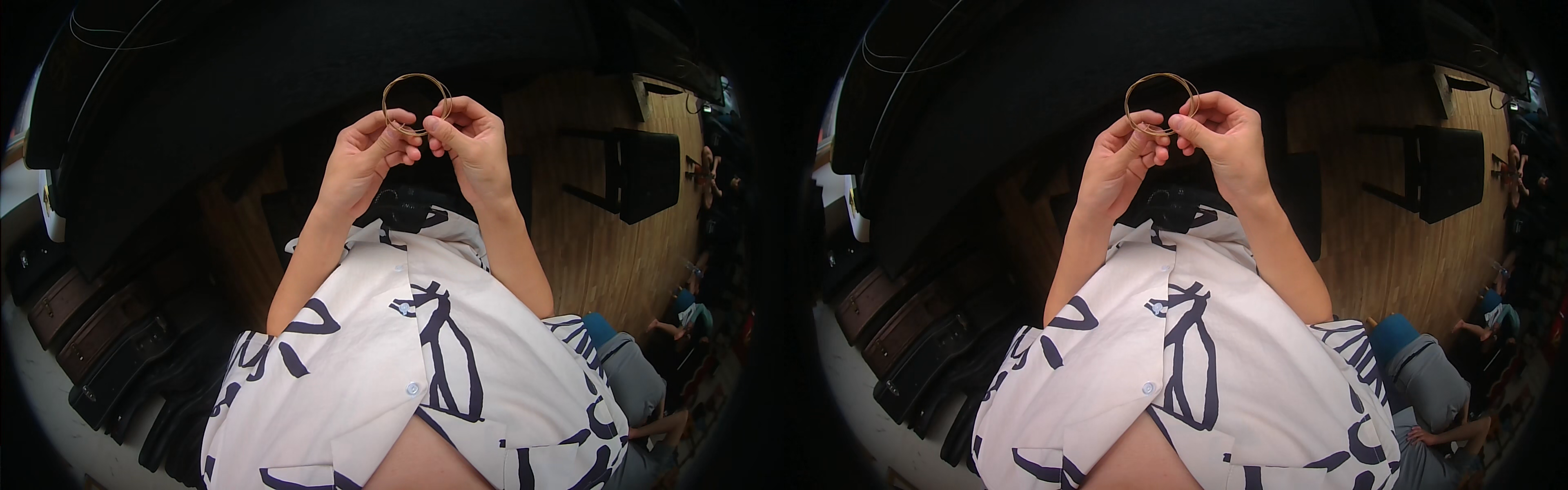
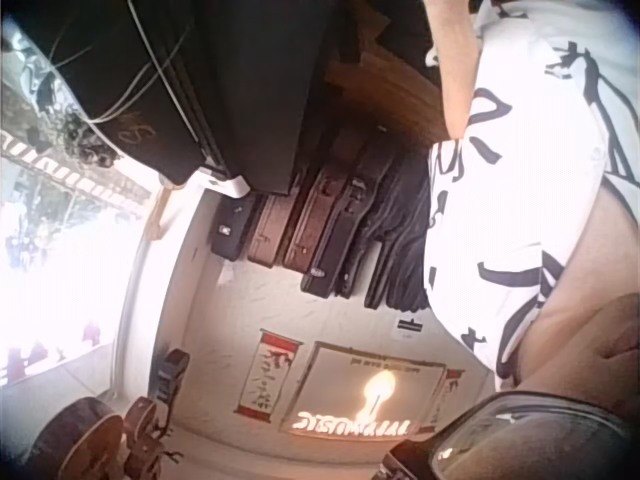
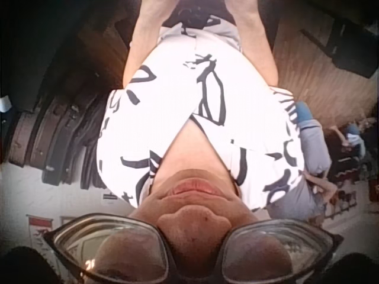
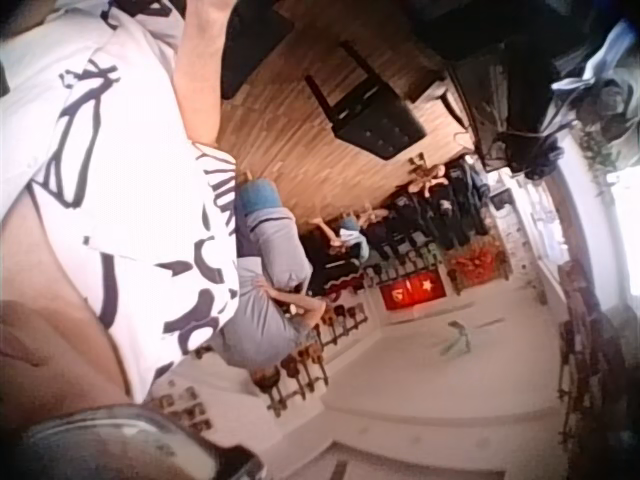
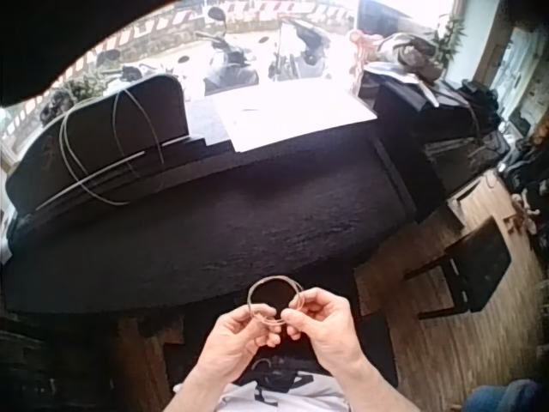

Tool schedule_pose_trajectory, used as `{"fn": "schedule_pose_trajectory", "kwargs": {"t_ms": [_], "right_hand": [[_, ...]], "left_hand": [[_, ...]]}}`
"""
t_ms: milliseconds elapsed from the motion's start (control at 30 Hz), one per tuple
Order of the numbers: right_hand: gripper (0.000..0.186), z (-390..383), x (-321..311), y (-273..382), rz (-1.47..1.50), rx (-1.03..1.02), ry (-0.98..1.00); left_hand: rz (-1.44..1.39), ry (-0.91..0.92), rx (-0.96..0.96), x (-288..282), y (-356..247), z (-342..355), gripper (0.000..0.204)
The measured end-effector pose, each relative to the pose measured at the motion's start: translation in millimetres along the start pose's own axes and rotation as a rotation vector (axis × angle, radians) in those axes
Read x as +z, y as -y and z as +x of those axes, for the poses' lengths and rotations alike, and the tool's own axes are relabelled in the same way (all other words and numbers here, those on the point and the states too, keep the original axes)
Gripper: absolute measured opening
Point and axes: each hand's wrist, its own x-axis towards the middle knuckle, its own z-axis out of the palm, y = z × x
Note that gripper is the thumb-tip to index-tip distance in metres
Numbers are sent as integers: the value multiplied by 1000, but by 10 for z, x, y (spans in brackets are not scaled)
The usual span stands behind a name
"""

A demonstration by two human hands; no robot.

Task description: The person manipulates thin metal wire by hand, bending it into circular loops and twisting the ends to secure the shape. They repeatedly pick up wire from a black piano surface, form loops, and place the finished pieces onto a white sheet of paper.

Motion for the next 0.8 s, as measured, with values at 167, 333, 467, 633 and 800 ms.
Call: {"fn": "schedule_pose_trajectory", "kwargs": {"t_ms": [167,333,467,633,800], "right_hand": [[12,-1,46,-29,158,44,5],[14,21,11,-80,213,22,42],[15,7,45,-76,203,29,1],[17,-28,38,-132,61,12,65],[29,13,-7,-21,-351,-178,43]], "left_hand": [[52,-48,45,69,11,11,24],[-29,-97,88,59,39,14,19],[-75,-129,99,163,-16,-22,14],[-52,-126,119,164,-12,-24,22],[338,-183,73,76,-38,-21,26]]}}
